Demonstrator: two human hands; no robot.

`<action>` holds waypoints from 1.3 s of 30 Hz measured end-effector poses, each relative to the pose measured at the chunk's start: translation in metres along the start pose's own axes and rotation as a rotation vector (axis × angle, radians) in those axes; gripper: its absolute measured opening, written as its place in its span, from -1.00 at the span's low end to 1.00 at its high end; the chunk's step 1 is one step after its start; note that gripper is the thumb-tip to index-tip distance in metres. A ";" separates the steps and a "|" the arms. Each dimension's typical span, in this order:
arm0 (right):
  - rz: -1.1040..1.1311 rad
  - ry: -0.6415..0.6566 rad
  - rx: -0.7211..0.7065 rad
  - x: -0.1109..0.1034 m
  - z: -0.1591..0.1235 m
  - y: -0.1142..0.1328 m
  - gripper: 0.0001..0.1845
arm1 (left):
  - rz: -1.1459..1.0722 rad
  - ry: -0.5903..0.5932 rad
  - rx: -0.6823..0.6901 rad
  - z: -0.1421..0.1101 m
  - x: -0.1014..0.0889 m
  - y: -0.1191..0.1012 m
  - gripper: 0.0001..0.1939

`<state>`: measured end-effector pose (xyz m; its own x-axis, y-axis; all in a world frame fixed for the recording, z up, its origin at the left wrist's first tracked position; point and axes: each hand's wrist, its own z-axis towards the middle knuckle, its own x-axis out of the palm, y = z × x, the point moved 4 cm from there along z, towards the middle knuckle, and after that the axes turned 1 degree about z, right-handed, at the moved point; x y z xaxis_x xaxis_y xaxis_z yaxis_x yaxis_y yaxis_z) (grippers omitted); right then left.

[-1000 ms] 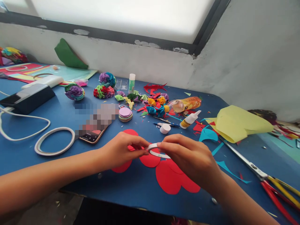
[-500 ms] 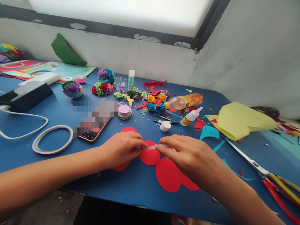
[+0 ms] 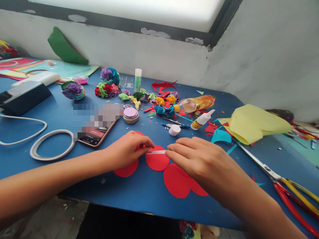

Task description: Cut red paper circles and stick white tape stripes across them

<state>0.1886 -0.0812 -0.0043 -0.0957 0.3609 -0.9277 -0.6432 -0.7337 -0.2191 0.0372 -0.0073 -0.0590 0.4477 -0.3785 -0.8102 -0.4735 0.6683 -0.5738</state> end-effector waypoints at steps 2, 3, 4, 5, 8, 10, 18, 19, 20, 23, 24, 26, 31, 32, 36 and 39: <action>-0.009 0.020 -0.005 0.000 0.001 0.000 -0.70 | 0.015 0.005 0.002 0.001 -0.001 -0.001 -0.84; -0.011 0.024 -0.009 0.000 0.001 0.000 -0.71 | 0.026 0.009 0.016 0.002 -0.001 -0.001 -0.83; -0.010 0.033 -0.011 0.001 0.001 0.000 -0.71 | 0.039 0.014 0.029 0.002 0.000 -0.002 -0.83; -0.006 0.044 -0.012 0.002 0.002 0.000 -0.72 | 0.054 0.021 0.040 0.001 0.001 -0.002 -0.83; 0.019 0.064 -0.011 0.003 0.003 0.001 -0.76 | 0.099 0.039 0.057 0.000 0.006 0.000 -0.82; 0.032 0.076 -0.015 0.005 0.003 0.001 -0.78 | 0.123 0.039 0.067 -0.001 0.008 0.000 -0.80; 0.022 0.109 -0.021 0.007 0.005 0.004 -0.80 | 0.257 0.046 0.123 -0.001 0.004 -0.007 -0.73; 0.021 0.106 -0.023 0.007 0.006 0.004 -0.80 | 0.285 0.043 0.135 -0.001 0.004 -0.008 -0.73; 0.020 0.102 -0.028 0.007 0.006 0.005 -0.80 | 0.315 0.040 0.150 -0.002 0.005 -0.010 -0.72; 0.017 0.097 -0.038 0.009 0.007 0.007 -0.81 | 0.396 0.027 0.205 -0.003 0.007 -0.013 -0.73; 0.017 0.097 -0.038 0.009 0.007 0.007 -0.81 | 0.419 0.024 0.224 -0.004 0.008 -0.014 -0.73; 0.017 0.095 -0.036 0.009 0.007 0.007 -0.80 | 0.457 0.024 0.256 -0.005 0.009 -0.015 -0.76; 0.019 0.106 -0.044 0.010 0.007 0.009 -0.80 | 0.515 0.043 0.297 -0.006 0.010 -0.017 -0.78; 0.019 0.107 -0.045 0.010 0.007 0.009 -0.80 | 0.522 0.044 0.301 -0.007 0.010 -0.018 -0.78; 0.018 0.106 -0.042 0.012 0.008 0.008 -0.79 | 0.539 0.039 0.313 -0.007 0.010 -0.019 -0.80; 0.017 0.111 -0.045 0.013 0.008 0.008 -0.79 | 0.544 0.028 0.325 -0.008 0.011 -0.019 -0.82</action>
<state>0.1764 -0.0780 -0.0155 -0.0201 0.2843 -0.9585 -0.6069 -0.7654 -0.2142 0.0446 -0.0289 -0.0578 0.1860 0.0560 -0.9810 -0.3712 0.9284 -0.0174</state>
